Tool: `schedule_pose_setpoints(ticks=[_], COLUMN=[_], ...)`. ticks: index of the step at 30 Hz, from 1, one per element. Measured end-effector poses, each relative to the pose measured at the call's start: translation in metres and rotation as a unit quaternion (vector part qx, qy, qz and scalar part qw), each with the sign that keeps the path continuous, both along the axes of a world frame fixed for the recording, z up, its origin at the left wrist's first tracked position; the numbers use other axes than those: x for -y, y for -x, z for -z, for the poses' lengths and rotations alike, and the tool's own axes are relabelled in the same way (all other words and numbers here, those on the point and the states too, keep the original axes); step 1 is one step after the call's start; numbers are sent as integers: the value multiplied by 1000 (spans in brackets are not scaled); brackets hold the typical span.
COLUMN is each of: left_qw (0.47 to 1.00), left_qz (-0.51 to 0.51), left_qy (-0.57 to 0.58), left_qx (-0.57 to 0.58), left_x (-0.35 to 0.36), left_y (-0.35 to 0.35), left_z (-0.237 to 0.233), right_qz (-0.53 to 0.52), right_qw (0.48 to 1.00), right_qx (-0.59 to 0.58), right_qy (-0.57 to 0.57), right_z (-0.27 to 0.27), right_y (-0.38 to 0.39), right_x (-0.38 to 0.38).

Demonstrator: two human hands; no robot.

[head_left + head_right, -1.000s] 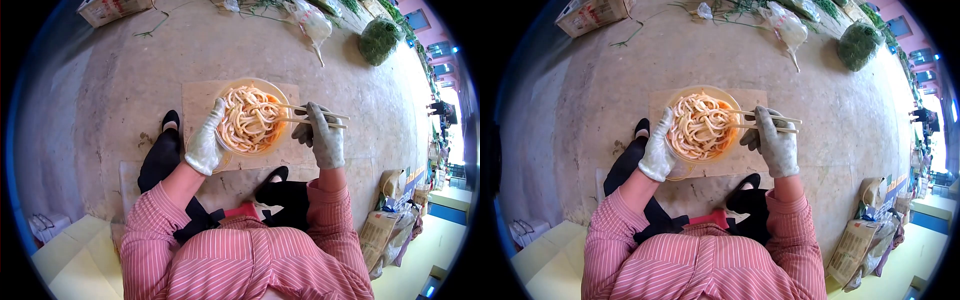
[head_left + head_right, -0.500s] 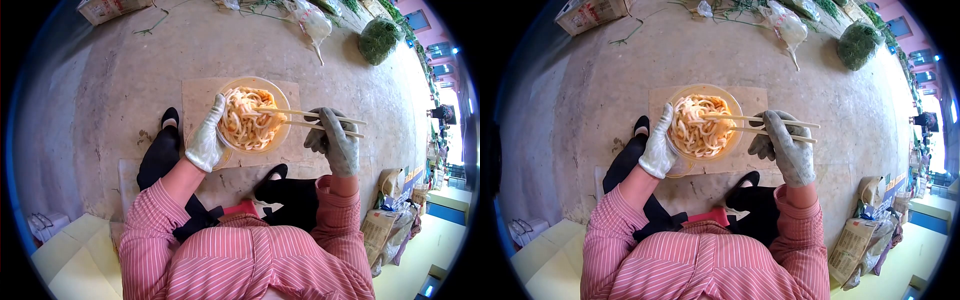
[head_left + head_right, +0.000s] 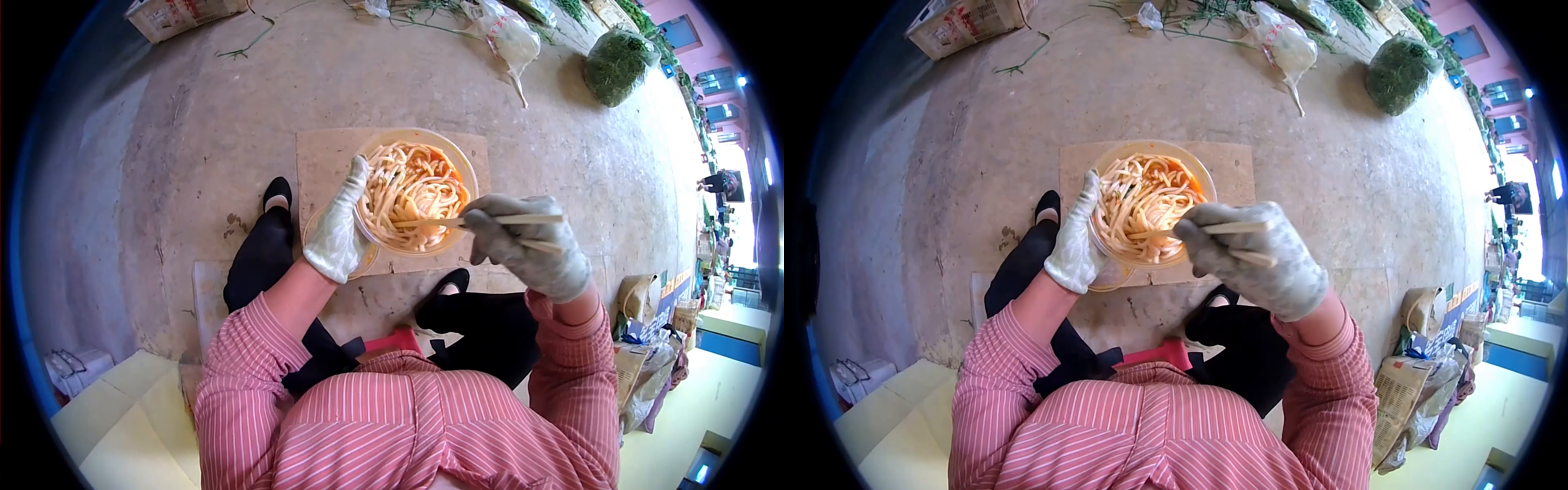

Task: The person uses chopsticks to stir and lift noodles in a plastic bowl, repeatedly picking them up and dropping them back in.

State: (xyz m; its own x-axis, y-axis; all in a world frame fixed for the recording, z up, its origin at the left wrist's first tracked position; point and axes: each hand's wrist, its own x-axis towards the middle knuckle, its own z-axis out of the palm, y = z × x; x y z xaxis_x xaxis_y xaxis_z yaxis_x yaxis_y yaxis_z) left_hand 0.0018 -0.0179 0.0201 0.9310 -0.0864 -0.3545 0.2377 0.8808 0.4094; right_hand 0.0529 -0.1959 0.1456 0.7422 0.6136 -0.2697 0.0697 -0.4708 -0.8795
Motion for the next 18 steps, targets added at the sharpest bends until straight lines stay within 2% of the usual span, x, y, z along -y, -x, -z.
schedule_pose_setpoints(ticks=[2,3,4,7,8,10,14,18], left_qw=[1000,1000,1000,1000,1000,999,999,1000], left_qz=[4,8,7,9,9,24,30,20], left_qy=[7,14,14,21,20,36,26,9], left_qx=[-6,-11,-11,5,5,15,21,9], left_x=[0,0,2,5,4,3,3,3], left_y=[1,1,0,1,0,-1,1,2], left_z=[5,8,10,12,12,13,1,-6], right_qz=[-171,-209,-210,-298,-298,-332,-340,-311], right_qw=[965,941,941,886,886,842,808,804], right_qx=[197,265,265,326,327,385,434,470], right_qy=[7,21,20,140,139,182,208,190], right_z=[9,13,12,4,3,0,-11,-4], right_y=[-3,-2,-1,4,6,9,13,10], right_x=[-2,-3,-4,-7,-8,-9,-9,-12])
